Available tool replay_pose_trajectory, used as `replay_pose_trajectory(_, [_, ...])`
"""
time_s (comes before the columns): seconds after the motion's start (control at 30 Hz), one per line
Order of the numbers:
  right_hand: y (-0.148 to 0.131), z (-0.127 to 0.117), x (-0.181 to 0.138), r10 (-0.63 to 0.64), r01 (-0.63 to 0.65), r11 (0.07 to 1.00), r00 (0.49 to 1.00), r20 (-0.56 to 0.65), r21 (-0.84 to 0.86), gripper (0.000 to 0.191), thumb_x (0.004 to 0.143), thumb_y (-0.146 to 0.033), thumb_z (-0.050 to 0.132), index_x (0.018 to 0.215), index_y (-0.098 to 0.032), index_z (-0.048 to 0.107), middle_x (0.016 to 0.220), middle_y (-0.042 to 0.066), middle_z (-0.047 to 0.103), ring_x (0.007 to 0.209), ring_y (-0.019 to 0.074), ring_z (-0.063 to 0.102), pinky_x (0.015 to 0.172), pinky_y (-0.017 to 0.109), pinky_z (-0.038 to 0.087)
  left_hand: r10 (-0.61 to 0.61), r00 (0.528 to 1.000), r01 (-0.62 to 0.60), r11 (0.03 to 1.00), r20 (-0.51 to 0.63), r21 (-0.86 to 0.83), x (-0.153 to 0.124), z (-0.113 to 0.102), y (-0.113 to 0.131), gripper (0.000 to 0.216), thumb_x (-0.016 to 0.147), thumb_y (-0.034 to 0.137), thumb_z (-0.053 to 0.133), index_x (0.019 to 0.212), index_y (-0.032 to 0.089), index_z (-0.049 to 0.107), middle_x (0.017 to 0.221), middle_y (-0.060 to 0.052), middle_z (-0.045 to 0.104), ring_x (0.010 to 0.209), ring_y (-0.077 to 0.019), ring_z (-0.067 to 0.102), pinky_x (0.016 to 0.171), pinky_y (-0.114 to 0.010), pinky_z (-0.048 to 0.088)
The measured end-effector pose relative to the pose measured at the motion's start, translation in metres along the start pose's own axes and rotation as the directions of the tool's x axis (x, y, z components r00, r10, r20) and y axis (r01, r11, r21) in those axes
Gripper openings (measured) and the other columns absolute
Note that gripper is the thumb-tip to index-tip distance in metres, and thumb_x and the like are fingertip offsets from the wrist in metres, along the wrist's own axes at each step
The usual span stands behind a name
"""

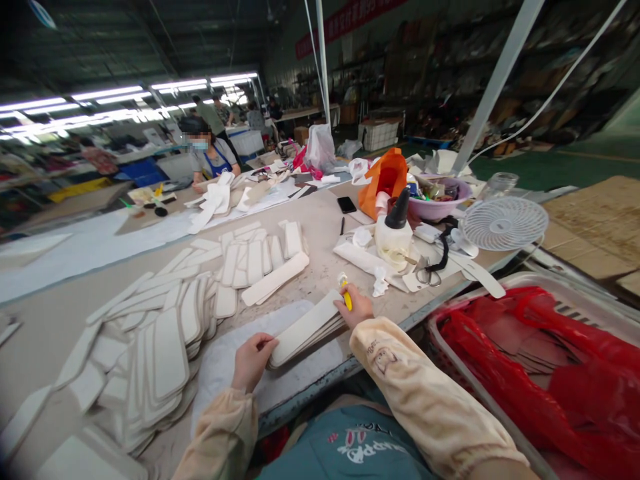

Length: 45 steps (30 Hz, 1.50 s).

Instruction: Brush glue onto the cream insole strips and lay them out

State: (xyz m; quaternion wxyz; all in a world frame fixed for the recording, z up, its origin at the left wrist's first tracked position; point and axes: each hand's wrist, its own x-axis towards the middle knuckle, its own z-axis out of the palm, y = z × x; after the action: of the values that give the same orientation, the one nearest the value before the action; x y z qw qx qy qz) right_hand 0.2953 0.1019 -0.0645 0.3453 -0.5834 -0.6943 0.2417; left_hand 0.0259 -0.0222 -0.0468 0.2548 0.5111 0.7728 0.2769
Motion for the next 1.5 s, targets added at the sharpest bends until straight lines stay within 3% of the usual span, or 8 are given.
replay_pose_trajectory(0.6, [-0.005,-0.006,-0.004,0.027,-0.019,0.995,0.996,0.086,-0.093,0.015,0.079,-0.032,0.053,0.091,-0.026,0.048,0.074,-0.001,0.063,0.070,0.0211,0.063,0.067,0.031,0.046,-0.016,1.000,0.014,0.998,0.024,0.068,0.004,0.000,0.002,0.022,0.076,0.041,0.054,0.075,0.023,0.066,0.068,0.002,0.067,0.066,-0.0167,0.061,0.062,-0.027,0.040])
replay_pose_trajectory(0.9, [0.000,-0.006,-0.007,-0.031,0.040,0.992,0.997,0.076,-0.122,0.017,0.080,-0.030,0.053,0.095,-0.024,0.050,0.075,0.002,0.065,0.071,0.0233,0.063,0.068,0.035,0.048,0.002,1.000,-0.003,0.996,0.010,0.088,0.006,0.000,0.000,0.025,0.076,0.042,0.054,0.088,0.022,0.065,0.065,0.003,0.062,0.064,-0.0167,0.059,0.062,-0.027,0.041])
replay_pose_trajectory(1.1, [-0.007,-0.004,-0.014,-0.238,0.242,0.963,0.970,0.047,-0.116,0.017,0.080,-0.024,0.055,0.097,-0.024,0.053,0.107,0.010,0.066,0.107,0.0256,0.058,0.092,0.041,0.045,0.081,0.997,-0.082,0.988,0.014,0.130,0.007,0.001,-0.006,0.031,0.077,0.044,0.052,0.090,0.021,0.068,0.075,-0.001,0.063,0.072,-0.0192,0.060,0.069,-0.031,0.045])
replay_pose_trajectory(1.17, [-0.016,0.003,-0.023,-0.386,0.392,0.916,0.919,0.080,-0.082,0.013,0.084,-0.027,0.054,0.097,-0.023,0.054,0.111,0.011,0.065,0.113,0.0245,0.056,0.097,0.042,0.043,0.099,0.995,-0.101,0.985,0.021,0.140,0.008,0.001,-0.007,0.033,0.078,0.046,0.051,0.090,0.021,0.069,0.075,-0.002,0.063,0.072,-0.0198,0.060,0.069,-0.032,0.046])
replay_pose_trajectory(1.23, [-0.025,0.014,-0.035,-0.532,0.542,0.840,0.834,0.145,-0.035,0.013,0.086,-0.031,0.054,0.096,-0.022,0.054,0.109,0.011,0.067,0.116,0.0240,0.056,0.100,0.044,0.042,0.110,0.993,-0.113,0.982,0.028,0.154,0.010,0.001,-0.007,0.036,0.078,0.047,0.050,0.091,0.020,0.069,0.076,-0.003,0.063,0.072,-0.0202,0.059,0.070,-0.032,0.046])
replay_pose_trajectory(1.33, [-0.032,0.027,-0.048,-0.619,0.634,0.774,0.754,0.220,0.003,0.016,0.087,-0.037,0.055,0.094,-0.023,0.055,0.105,0.008,0.069,0.120,0.0221,0.054,0.104,0.045,0.038,0.123,0.991,-0.130,0.975,0.046,0.181,0.012,0.000,-0.008,0.038,0.078,0.046,0.049,0.093,0.018,0.069,0.079,-0.004,0.063,0.074,-0.0206,0.060,0.071,-0.032,0.046])
replay_pose_trajectory(1.4, [-0.028,0.029,-0.050,-0.606,0.623,0.782,0.763,0.225,-0.010,0.019,0.087,-0.040,0.055,0.094,-0.022,0.055,0.107,0.010,0.069,0.122,0.0227,0.053,0.106,0.047,0.037,0.140,0.989,-0.148,0.970,0.054,0.191,0.012,0.000,-0.009,0.037,0.079,0.045,0.048,0.094,0.018,0.069,0.080,-0.004,0.064,0.076,-0.0207,0.060,0.072,-0.032,0.046])
replay_pose_trajectory(1.5, [-0.011,0.020,-0.041,-0.521,0.540,0.840,0.831,0.193,-0.056,0.021,0.087,-0.039,0.055,0.097,-0.021,0.054,0.115,0.013,0.066,0.123,0.0247,0.052,0.106,0.051,0.036,0.157,0.986,-0.163,0.968,0.050,0.188,0.012,0.000,-0.010,0.036,0.080,0.045,0.048,0.092,0.019,0.069,0.082,-0.005,0.064,0.078,-0.0210,0.060,0.074,-0.033,0.046])
